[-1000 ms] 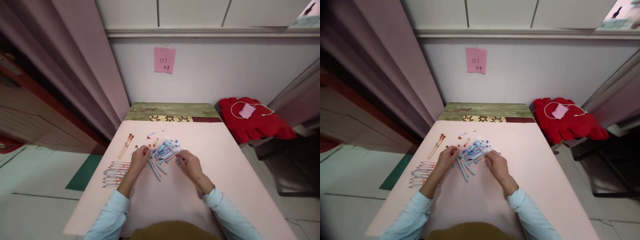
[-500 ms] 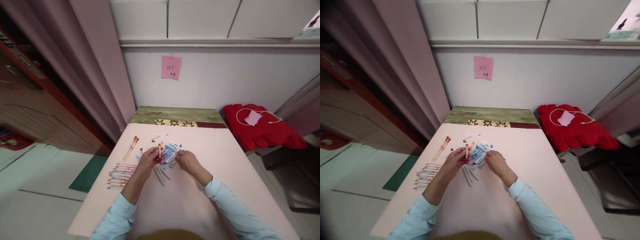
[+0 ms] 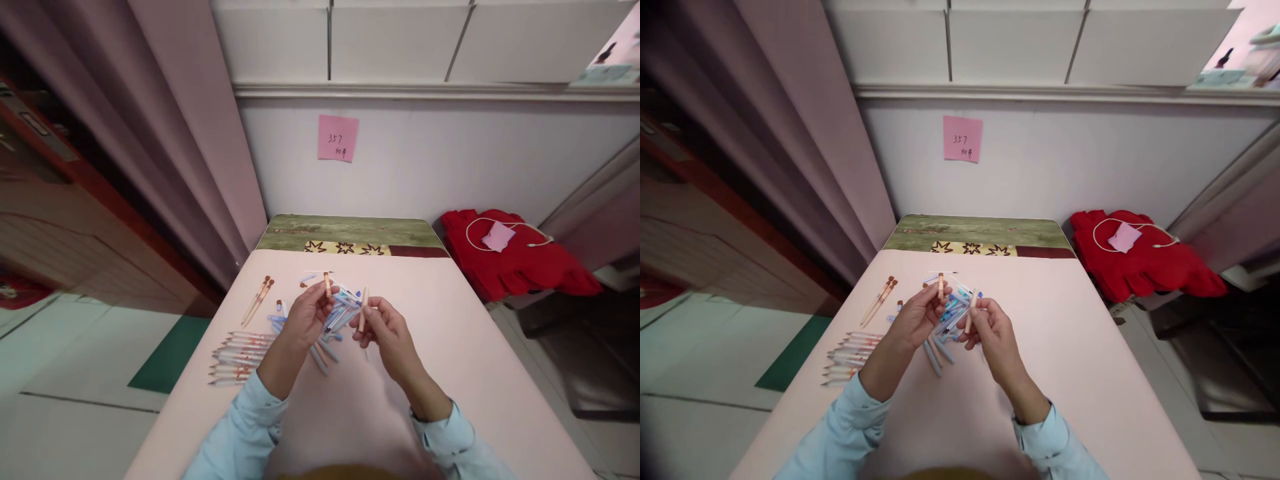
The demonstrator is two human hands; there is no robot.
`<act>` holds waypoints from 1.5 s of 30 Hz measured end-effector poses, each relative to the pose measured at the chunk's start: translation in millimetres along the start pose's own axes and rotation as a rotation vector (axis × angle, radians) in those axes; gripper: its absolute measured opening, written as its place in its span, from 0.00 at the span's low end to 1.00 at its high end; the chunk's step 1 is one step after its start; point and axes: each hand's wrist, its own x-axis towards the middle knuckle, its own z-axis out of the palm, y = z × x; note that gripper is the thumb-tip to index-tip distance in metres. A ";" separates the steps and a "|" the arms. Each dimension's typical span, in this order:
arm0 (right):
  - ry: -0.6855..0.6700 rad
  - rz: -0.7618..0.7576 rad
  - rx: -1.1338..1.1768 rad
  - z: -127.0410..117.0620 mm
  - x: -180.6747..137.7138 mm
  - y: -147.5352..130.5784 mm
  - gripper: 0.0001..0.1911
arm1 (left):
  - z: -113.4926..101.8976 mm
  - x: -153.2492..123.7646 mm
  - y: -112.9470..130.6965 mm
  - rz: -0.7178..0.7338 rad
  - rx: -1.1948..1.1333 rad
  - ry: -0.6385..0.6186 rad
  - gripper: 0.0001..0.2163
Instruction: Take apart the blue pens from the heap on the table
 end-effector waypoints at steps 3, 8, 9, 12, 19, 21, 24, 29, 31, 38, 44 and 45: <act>-0.043 0.051 0.060 1.8 -3.7 0.7 0.20 | 2.3 -2.3 -0.1 -0.026 -0.052 -0.003 0.04; -0.126 0.101 0.032 0.5 -4.0 4.4 0.19 | 0.8 -6.6 -0.4 -0.034 -0.070 -0.044 0.02; -0.124 0.107 0.022 0.7 -3.9 4.9 0.19 | 1.2 -7.7 -0.1 -0.032 -0.064 -0.048 0.02; -0.112 0.110 0.005 1.7 -4.1 6.3 0.19 | 3.4 -11.4 1.0 -0.011 -0.056 -0.060 0.02; -0.091 0.118 -0.014 1.0 -6.1 11.3 0.20 | 2.1 -17.5 0.6 -0.032 -0.084 -0.087 0.03; -0.050 0.082 -0.042 -0.2 -5.7 12.5 0.19 | 0.4 -17.5 -1.4 -0.028 -0.078 -0.083 0.03; 0.076 -0.016 -0.116 -5.9 -3.4 13.2 0.16 | -2.8 -16.7 -5.1 -0.001 -0.044 -0.043 0.05; 0.156 -0.064 -0.139 -26.4 -1.1 16.4 0.16 | -19.1 -16.3 -1.9 0.093 0.005 0.081 0.08; 0.072 -0.015 -0.232 -34.3 -4.2 22.2 0.16 | -32.1 -16.5 3.5 0.150 -0.004 0.152 0.07; -0.145 0.043 -0.956 -38.1 -21.0 60.7 0.09 | -70.5 -17.9 5.4 0.144 -0.054 0.286 0.06; -0.122 0.040 -0.933 -29.2 -21.6 74.3 0.09 | -63.2 -17.8 1.0 0.058 -0.179 0.271 0.08; -0.079 0.013 -0.918 -31.0 -20.8 73.8 0.11 | -62.2 -17.4 1.8 0.050 -0.201 0.271 0.08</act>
